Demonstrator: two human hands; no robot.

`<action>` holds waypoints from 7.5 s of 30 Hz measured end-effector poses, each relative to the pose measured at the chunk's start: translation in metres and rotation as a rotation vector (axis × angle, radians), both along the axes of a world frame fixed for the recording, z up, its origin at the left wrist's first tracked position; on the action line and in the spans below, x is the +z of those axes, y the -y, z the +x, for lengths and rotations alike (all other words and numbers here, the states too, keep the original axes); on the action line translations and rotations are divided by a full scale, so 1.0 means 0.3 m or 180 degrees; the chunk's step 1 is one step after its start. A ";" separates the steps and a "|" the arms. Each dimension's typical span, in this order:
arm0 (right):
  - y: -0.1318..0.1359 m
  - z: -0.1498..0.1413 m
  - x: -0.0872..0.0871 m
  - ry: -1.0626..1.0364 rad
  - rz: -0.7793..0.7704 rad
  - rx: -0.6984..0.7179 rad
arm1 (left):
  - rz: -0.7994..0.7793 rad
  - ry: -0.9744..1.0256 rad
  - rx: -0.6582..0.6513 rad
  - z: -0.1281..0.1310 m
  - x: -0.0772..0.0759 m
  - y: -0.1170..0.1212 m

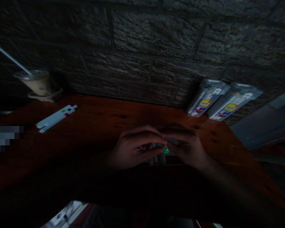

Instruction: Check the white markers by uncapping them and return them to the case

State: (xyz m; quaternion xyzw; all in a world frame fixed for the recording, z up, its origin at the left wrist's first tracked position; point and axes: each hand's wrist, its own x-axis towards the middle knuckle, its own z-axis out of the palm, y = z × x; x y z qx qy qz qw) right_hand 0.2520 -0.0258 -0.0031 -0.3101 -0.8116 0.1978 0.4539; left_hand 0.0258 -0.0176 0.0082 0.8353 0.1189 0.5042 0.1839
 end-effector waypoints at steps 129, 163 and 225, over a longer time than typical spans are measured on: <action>0.000 -0.007 0.007 0.0211 0.0223 -0.0160 | -0.0070 -0.0029 0.0032 0.003 0.000 -0.013; 0.099 -0.041 0.067 -0.0316 0.0778 -0.0304 | 0.0126 -0.0998 0.0347 -0.002 -0.045 -0.082; -0.030 0.002 0.041 -0.2404 -0.2110 -0.0121 | -0.1420 0.0026 0.0510 0.030 -0.046 -0.047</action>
